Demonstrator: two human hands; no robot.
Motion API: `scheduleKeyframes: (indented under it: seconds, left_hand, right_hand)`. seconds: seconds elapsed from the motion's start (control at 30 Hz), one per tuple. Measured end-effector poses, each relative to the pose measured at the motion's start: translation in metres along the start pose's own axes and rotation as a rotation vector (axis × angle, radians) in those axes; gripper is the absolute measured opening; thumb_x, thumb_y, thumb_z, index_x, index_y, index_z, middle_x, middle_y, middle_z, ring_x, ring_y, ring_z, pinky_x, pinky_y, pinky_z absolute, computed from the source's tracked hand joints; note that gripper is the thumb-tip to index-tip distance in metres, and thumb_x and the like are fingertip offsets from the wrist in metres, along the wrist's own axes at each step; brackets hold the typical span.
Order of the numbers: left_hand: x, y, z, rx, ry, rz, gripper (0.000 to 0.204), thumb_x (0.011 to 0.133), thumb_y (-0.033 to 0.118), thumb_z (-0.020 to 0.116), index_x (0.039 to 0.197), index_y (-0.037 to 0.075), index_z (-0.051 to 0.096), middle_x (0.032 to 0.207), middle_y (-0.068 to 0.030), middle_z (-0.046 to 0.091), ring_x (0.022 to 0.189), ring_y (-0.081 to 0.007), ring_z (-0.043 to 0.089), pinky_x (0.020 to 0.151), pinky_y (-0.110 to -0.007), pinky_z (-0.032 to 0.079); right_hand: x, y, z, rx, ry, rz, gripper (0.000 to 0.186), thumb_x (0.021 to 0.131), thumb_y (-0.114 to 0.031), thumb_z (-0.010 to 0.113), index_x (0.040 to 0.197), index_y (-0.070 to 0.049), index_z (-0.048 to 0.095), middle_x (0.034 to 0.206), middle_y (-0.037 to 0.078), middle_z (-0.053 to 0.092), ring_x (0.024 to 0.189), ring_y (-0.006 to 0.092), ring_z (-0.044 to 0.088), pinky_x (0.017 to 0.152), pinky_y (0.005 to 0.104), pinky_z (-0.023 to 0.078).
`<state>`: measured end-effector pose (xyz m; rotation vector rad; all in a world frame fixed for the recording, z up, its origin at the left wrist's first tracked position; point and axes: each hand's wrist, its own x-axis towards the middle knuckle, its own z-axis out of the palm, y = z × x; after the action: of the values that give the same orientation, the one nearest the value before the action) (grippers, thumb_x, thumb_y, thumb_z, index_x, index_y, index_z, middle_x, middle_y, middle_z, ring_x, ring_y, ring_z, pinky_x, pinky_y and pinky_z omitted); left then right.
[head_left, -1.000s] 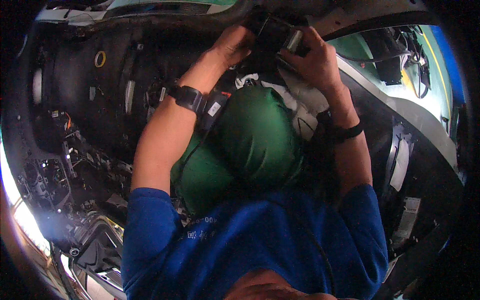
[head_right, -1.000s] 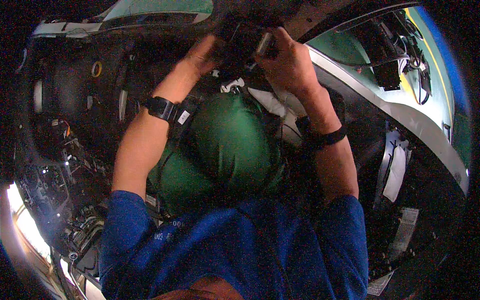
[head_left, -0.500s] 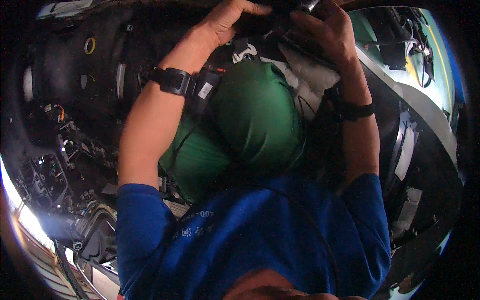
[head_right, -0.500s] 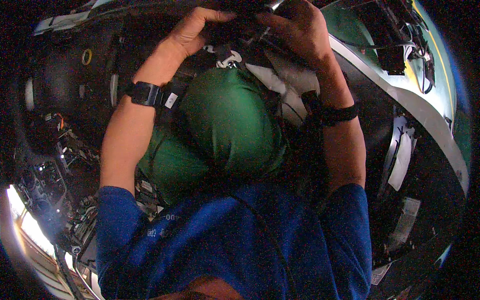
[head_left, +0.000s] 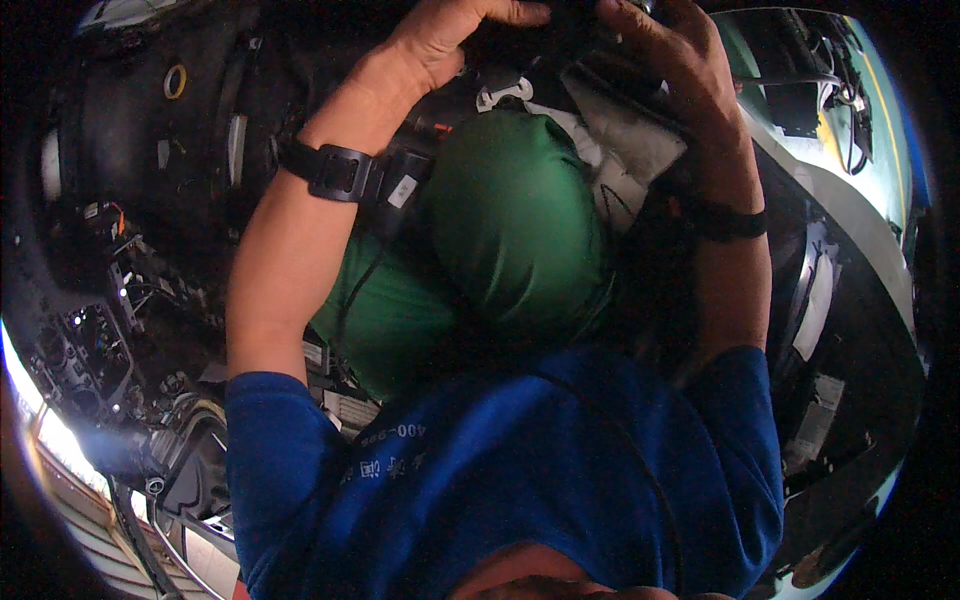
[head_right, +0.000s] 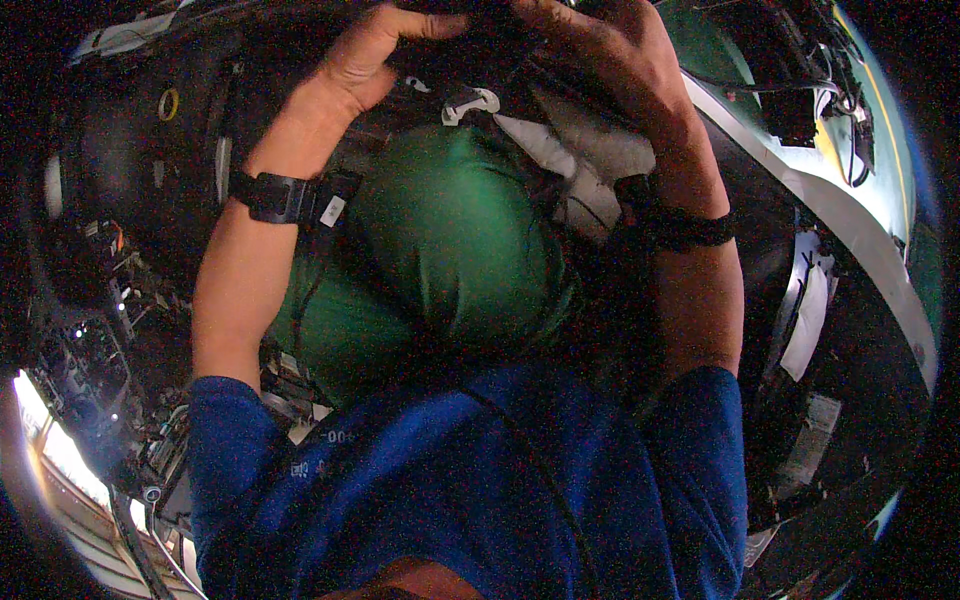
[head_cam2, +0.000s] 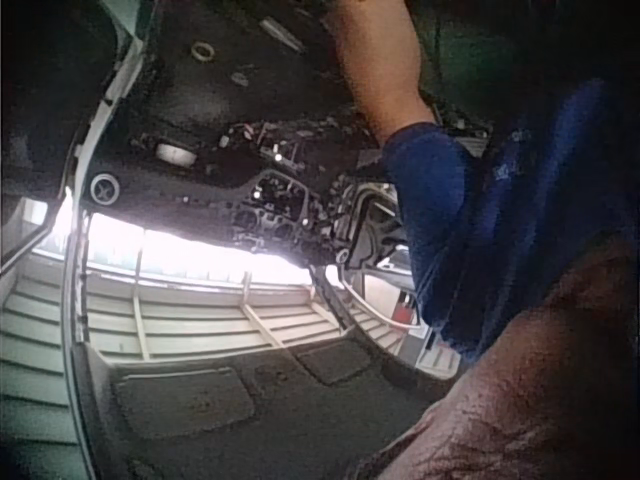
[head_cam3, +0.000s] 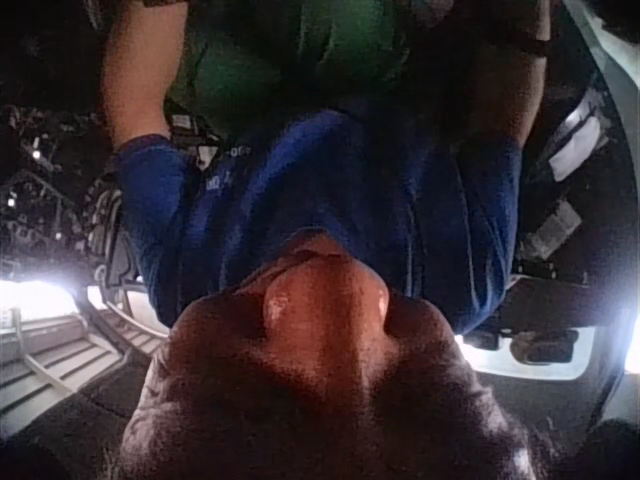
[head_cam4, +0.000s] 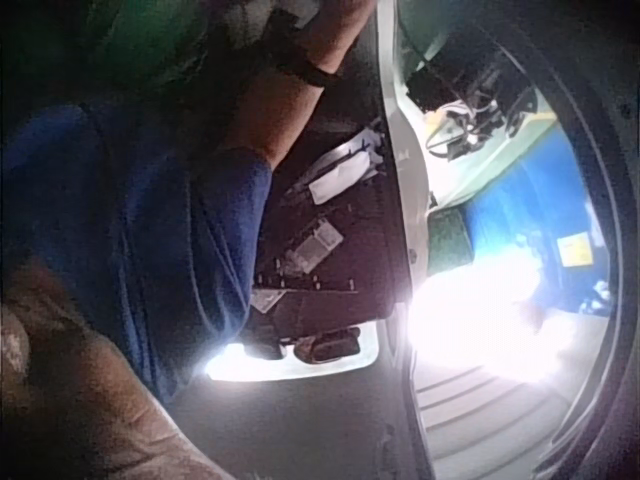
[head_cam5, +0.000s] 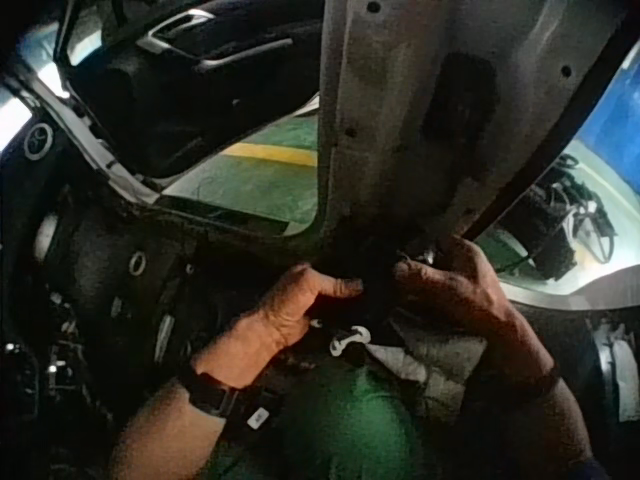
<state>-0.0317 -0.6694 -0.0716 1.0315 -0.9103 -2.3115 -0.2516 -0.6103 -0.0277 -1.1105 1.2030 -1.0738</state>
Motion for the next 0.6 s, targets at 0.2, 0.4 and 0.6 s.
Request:
scheduleKeyframes:
  seconds: [0.2,0.4,0.6]
  left_hand:
    - [-0.001,0.003,0.0,0.127,0.06,0.021,0.024,0.083,0.017,0.071,0.1,0.0,0.073,0.098,-0.0081,0.072,0.089,-0.0186,0.067,0.08,-0.034,0.052]
    - [-0.002,0.002,-0.002,0.184,0.018,-0.063,0.026,0.09,0.021,0.063,0.106,0.003,0.072,0.1,-0.0053,0.072,0.091,-0.0176,0.066,0.081,-0.034,0.051]
    - [-0.003,0.001,-0.002,0.265,0.044,0.081,0.027,0.091,0.015,0.06,0.113,0.001,0.068,0.111,-0.0093,0.069,0.095,-0.0212,0.066,0.086,-0.035,0.053]
  right_hand:
    - [0.005,-0.001,0.0,-0.587,0.13,-0.174,0.045,0.08,-0.027,0.077,0.111,0.001,0.06,0.093,0.009,0.066,0.08,0.0152,0.06,0.069,0.0328,0.049]
    - [0.005,0.008,0.0,-1.008,0.247,-0.194,0.053,0.075,-0.024,0.078,0.117,0.001,0.059,0.088,0.017,0.063,0.071,0.0256,0.061,0.064,0.0383,0.05]
    - [0.003,0.026,-0.001,-1.012,0.254,-0.442,0.045,0.074,-0.022,0.078,0.109,-0.001,0.059,0.075,0.016,0.061,0.065,0.0255,0.061,0.057,0.039,0.049]
